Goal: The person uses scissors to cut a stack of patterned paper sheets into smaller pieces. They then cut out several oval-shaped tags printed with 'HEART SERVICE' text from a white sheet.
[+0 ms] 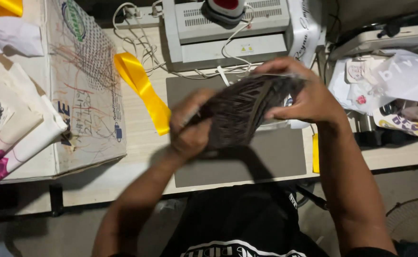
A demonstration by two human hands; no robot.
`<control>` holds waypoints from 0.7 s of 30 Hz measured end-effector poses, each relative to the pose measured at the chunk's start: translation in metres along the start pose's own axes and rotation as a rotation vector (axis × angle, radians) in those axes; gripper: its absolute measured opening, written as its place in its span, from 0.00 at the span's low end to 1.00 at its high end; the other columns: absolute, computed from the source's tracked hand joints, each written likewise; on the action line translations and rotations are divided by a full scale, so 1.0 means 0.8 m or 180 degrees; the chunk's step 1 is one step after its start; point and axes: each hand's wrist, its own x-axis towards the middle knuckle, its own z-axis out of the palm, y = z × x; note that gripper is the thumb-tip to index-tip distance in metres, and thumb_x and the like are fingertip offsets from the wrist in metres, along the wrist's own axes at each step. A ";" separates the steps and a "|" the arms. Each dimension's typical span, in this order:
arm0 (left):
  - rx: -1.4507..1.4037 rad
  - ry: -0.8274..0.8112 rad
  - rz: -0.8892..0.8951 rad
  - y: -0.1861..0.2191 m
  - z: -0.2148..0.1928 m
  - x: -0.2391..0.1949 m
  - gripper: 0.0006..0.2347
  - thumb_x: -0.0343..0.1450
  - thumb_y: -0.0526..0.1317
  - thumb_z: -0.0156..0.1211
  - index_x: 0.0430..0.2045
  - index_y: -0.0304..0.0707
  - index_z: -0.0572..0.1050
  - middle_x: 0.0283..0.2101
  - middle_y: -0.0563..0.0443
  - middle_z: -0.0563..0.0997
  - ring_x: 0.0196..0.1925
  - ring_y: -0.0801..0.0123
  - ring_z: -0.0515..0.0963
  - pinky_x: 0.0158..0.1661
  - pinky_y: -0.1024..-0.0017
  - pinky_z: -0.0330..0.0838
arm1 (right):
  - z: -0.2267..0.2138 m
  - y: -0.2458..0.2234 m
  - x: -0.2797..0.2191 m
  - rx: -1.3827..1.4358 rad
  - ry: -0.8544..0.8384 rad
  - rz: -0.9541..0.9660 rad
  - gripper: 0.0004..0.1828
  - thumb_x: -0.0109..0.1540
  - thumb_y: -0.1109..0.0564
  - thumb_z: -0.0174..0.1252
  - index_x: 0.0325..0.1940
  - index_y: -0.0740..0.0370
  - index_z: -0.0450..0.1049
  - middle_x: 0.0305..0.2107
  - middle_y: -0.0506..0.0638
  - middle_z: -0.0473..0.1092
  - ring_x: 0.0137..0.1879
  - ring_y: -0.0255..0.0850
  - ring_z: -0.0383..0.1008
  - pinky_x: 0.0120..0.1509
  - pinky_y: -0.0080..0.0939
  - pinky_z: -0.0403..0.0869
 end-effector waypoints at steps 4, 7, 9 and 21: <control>0.0988 -0.0590 0.0484 -0.018 -0.031 0.041 0.06 0.71 0.29 0.62 0.40 0.28 0.78 0.37 0.43 0.83 0.38 0.58 0.81 0.41 0.63 0.72 | -0.011 0.063 -0.034 -0.1684 -0.0861 0.2001 0.34 0.52 0.39 0.74 0.47 0.70 0.77 0.37 0.60 0.79 0.42 0.46 0.83 0.49 0.44 0.81; 0.0883 -0.0469 0.0744 0.012 -0.022 0.070 0.04 0.79 0.34 0.61 0.39 0.33 0.81 0.38 0.50 0.84 0.36 0.68 0.83 0.39 0.67 0.75 | 0.023 0.022 -0.013 -0.2291 -0.0868 0.1209 0.33 0.55 0.38 0.73 0.40 0.75 0.79 0.33 0.63 0.77 0.38 0.50 0.80 0.45 0.47 0.76; -0.0060 -0.0287 0.0447 0.049 -0.018 0.088 0.06 0.80 0.38 0.59 0.41 0.33 0.79 0.39 0.51 0.84 0.37 0.72 0.82 0.40 0.72 0.76 | 0.028 0.046 -0.019 -0.1938 -0.0588 0.0696 0.29 0.54 0.40 0.72 0.41 0.69 0.78 0.32 0.58 0.77 0.36 0.47 0.78 0.42 0.46 0.75; -0.0479 0.0298 -0.0137 0.036 -0.060 0.111 0.14 0.81 0.41 0.59 0.24 0.39 0.75 0.19 0.60 0.72 0.16 0.82 0.66 0.23 0.78 0.57 | 0.030 0.209 -0.100 -0.2665 -0.0112 0.0963 0.10 0.68 0.52 0.55 0.49 0.60 0.74 0.34 0.59 0.74 0.39 0.56 0.74 0.43 0.55 0.73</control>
